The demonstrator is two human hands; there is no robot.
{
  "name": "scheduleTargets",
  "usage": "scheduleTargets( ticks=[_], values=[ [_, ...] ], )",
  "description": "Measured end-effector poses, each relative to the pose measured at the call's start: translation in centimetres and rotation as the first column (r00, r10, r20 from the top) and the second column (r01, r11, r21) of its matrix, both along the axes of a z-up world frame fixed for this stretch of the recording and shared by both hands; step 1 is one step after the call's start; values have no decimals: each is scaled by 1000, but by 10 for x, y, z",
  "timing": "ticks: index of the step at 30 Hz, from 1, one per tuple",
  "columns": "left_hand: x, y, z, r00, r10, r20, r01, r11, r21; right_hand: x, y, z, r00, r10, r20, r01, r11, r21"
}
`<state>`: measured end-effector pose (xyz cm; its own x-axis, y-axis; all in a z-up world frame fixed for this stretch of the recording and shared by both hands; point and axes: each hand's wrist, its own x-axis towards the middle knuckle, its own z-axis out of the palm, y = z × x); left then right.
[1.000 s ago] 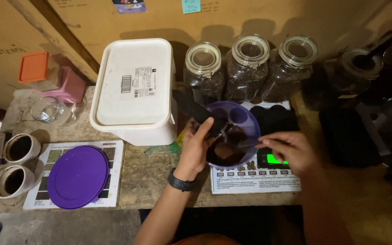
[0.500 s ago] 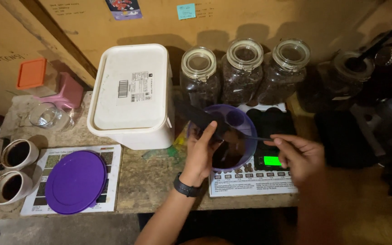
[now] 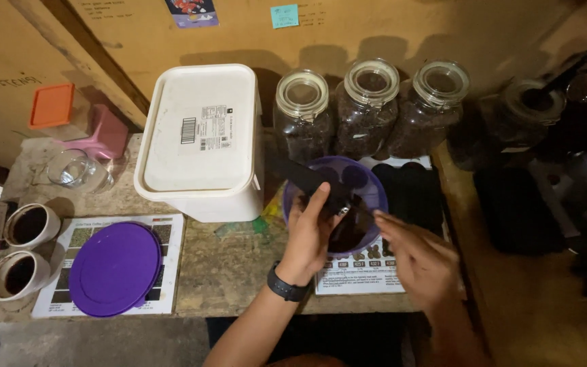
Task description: Packaging ground coffee by scooping it into small pouches and weighing them on a digital scale for precision.
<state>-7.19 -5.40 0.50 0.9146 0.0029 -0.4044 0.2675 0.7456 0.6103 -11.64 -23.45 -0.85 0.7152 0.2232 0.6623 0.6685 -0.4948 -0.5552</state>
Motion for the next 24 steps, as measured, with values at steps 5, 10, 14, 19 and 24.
scheduleTargets(
  ticks=[5, 10, 14, 19, 24],
  values=[
    [0, 9, -6, 1000, -2, 13, 3, 999, -51, -17, -36, -2, 961, -145, -237, 155, 988, 23],
    [1, 15, -8, 998, -26, 56, 29, 999, -45, -15, -46, 24, 753, -606, -256, 493, 777, -390],
    [0, 17, 0, 999, -29, -17, 29, 999, 37, 21, -40, -13, 908, -376, -184, 318, 906, -281],
    [0, 14, 1, 999, 31, 37, -34, 995, 90, 59, -9, -32, 997, -55, -63, 19, 880, -475],
    [5, 11, -13, 999, 33, 26, -36, 991, 127, 58, -13, -40, 973, -107, -205, -58, 745, -665]
  ],
)
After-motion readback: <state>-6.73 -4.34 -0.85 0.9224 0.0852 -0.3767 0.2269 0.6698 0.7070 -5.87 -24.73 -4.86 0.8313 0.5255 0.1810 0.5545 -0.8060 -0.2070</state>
